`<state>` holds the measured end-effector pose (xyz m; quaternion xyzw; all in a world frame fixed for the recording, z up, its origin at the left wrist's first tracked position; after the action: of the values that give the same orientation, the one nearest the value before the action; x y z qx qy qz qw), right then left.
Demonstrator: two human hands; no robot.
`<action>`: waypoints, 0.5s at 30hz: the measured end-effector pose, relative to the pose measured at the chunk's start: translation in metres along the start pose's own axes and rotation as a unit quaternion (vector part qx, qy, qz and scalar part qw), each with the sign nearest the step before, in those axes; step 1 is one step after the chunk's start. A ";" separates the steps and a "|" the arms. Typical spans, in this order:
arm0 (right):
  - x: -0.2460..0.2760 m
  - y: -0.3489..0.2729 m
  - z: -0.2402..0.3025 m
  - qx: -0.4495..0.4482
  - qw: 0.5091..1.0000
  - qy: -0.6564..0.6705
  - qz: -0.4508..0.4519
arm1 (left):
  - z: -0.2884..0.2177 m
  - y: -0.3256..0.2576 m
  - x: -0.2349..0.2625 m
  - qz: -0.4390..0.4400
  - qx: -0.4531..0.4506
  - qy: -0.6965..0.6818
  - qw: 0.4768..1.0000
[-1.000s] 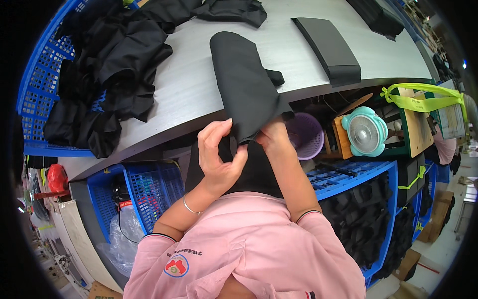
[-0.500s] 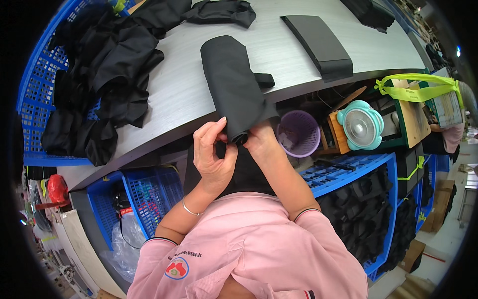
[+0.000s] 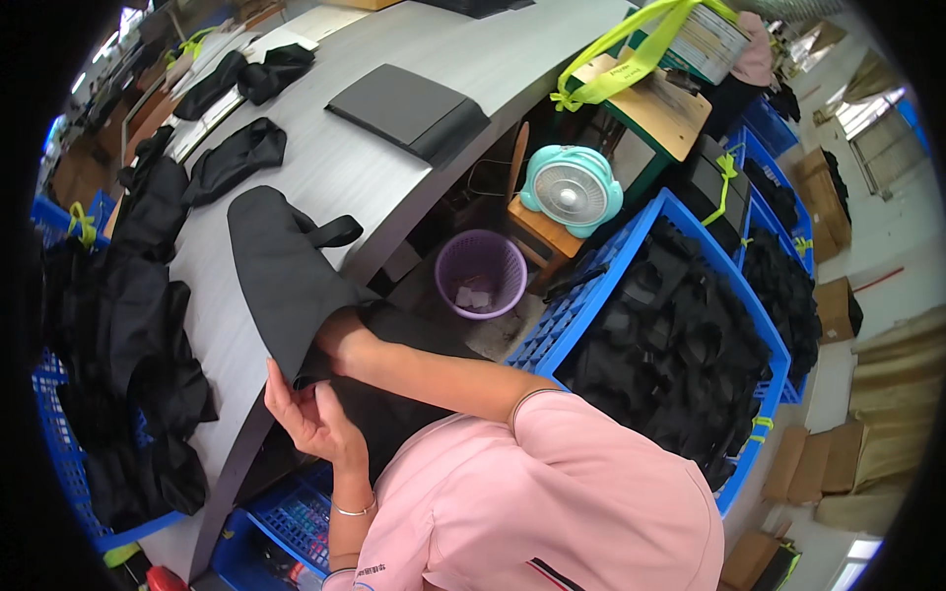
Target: The recorder is folding and fitting black fabric components together to assemble protective sleeves or covers.
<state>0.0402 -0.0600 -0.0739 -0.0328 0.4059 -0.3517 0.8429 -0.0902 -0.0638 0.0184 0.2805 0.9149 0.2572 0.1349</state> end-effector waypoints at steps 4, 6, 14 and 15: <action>0.012 -0.001 0.008 0.054 0.992 -0.099 -0.064 | 0.007 0.000 0.013 -0.010 0.021 0.020 1.000; -0.009 -0.012 0.046 0.359 0.762 -0.535 -0.066 | 0.016 0.003 0.024 -0.078 0.055 0.066 0.993; -0.050 0.000 0.019 0.213 0.756 -0.575 0.230 | 0.138 -0.027 0.079 -0.164 0.308 -0.177 0.920; -0.049 0.002 0.019 0.142 0.805 -0.507 0.274 | 0.144 -0.029 0.080 -0.165 0.308 -0.176 0.920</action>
<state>0.0340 -0.0322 -0.0293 0.0259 -0.1412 -0.0929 0.9853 -0.1109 0.0188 -0.1251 0.1944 0.9436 -0.1168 0.2412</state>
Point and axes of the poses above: each hand's wrist, its own y-axis towards the middle knuckle, its own x-axis out of the back of the hand, z = x × y, the point moved 10 cm from there along y, towards the middle knuckle, and after that the axes turned 15 degrees about -y, right-handed, at the moved point
